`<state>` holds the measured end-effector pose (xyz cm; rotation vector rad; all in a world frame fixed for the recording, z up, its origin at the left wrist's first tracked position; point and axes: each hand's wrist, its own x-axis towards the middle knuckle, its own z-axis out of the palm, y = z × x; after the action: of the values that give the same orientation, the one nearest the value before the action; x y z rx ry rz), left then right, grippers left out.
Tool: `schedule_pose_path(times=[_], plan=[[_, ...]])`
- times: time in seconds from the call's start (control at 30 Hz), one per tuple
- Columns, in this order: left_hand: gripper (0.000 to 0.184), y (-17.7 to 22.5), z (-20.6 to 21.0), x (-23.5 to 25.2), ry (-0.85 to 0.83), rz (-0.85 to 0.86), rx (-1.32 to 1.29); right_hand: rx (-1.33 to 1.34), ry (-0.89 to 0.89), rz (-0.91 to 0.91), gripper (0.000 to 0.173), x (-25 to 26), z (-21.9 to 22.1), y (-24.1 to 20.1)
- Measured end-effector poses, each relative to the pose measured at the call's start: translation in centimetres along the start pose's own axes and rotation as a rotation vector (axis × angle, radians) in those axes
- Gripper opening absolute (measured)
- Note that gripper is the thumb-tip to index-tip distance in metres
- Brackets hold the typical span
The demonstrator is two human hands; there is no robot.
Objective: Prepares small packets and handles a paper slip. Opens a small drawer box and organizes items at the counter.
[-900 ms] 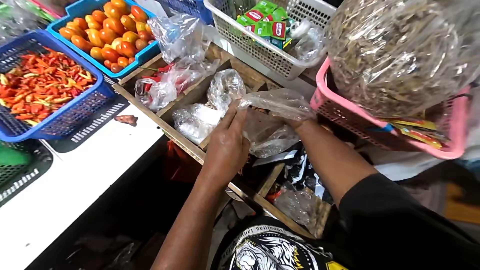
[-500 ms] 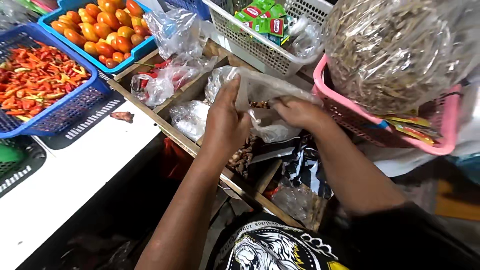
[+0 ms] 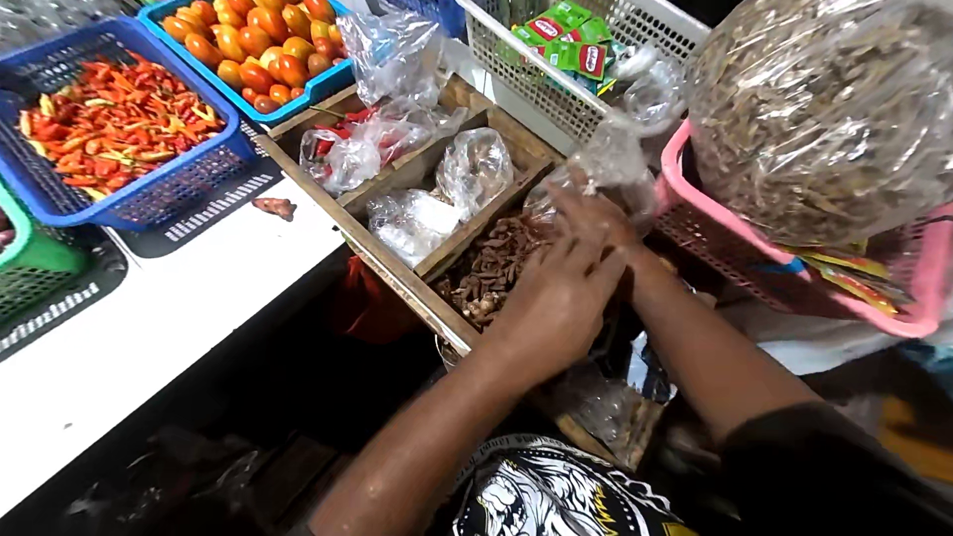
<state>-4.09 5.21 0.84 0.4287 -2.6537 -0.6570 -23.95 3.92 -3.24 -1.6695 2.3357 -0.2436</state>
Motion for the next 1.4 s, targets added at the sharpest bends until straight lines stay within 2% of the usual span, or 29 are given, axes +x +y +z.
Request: schedule_pose_path(times=[0.13, 0.3, 0.37, 0.43, 0.5, 0.57, 0.63, 0.67, 0.73, 0.77, 0.8, 0.83, 0.9, 0.93, 0.97, 1.03, 1.07, 1.17, 1.27, 1.4], plan=[[0.037, -0.8, 1.9, -6.7, -0.035, 0.032, -0.161, -0.096, -0.105, 0.192, 0.069, 1.6, 0.1, 0.9], [0.032, -1.8, 0.4, -12.3, 0.004, -0.065, -0.290, -0.078, -0.178, 0.295, 0.040, 2.9, -0.2, 1.3], [0.036, -1.3, -1.3, -13.3, 0.073, -0.072, -0.324, -0.104, -0.216, 0.288, 0.043, 2.7, -0.7, 1.1], [0.042, -0.3, -3.5, -13.9, 0.206, -0.046, -0.348, -0.163, -0.188, 0.246, 0.048, 2.3, -1.1, 0.3], [0.049, 1.4, -5.7, -14.5, 0.368, -0.028, -0.381, -0.199, -0.084, 0.164, 0.043, 2.0, -0.8, -0.6], [0.046, 3.5, -7.9, -15.1, 0.468, -0.046, -0.426, -0.182, 0.084, 0.018, 0.035, 1.7, -0.5, -1.6], [0.030, 4.9, -9.2, -16.4, 0.461, -0.054, -0.557, -0.144, 0.192, -0.113, 0.027, 1.6, -0.9, -4.2], [0.025, 5.2, -9.4, -17.4, 0.421, -0.065, -0.617, -0.096, 0.154, -0.152, 0.027, 1.5, -1.6, -6.3], [0.039, 5.2, -9.4, -20.3, 0.320, -0.165, -0.768, -0.019, 0.129, -0.276, 0.027, 2.5, -0.8, -9.6], [0.042, 5.8, -8.6, -21.3, 0.376, -0.212, -0.844, 0.006, 0.113, -0.335, 0.028, 3.4, 0.3, -11.0], [0.040, 6.9, -6.5, -22.4, 0.537, -0.185, -0.894, 0.028, 0.086, -0.381, 0.032, 4.5, 1.6, -12.5], [0.039, 7.4, -5.5, -22.4, 0.607, -0.133, -0.854, 0.038, 0.051, -0.408, 0.042, 5.4, 3.1, -13.8], [0.039, 7.1, -7.7, -19.3, 0.442, -0.123, -0.667, -0.003, -0.058, -0.395, 0.080, 7.7, 5.5, -16.2], [0.039, 6.6, -8.6, -17.8, 0.409, -0.109, -0.590, -0.031, -0.125, -0.372, 0.093, 8.5, 6.6, -17.1], [0.041, 5.9, -8.8, -17.5, 0.384, -0.107, -0.509, -0.050, -0.183, -0.358, 0.088, 9.2, 7.3, -17.7], [0.044, 4.5, -8.2, -19.0, 0.402, -0.134, -0.314, -0.085, -0.213, -0.354, 0.037, 10.0, 7.0, -17.9], [0.048, 3.8, -7.8, -20.5, 0.427, -0.191, -0.268, -0.081, -0.196, -0.342, 0.024, 10.2, 6.1, -17.7], [0.052, 0.7, -5.8, -25.8, 0.543, -0.440, -0.276, 0.156, -0.064, -0.273, 0.030, 11.6, 2.8, -15.4], [0.055, -2.1, -4.1, -30.4, 0.642, -0.638, -0.265, 0.494, -0.080, -0.130, 0.035, 13.0, 0.6, -12.2], [0.048, -3.3, -2.4, -32.4, 0.671, -0.810, -0.247, 0.970, -0.071, 0.048, 0.033, 12.3, -0.5, -9.3]])
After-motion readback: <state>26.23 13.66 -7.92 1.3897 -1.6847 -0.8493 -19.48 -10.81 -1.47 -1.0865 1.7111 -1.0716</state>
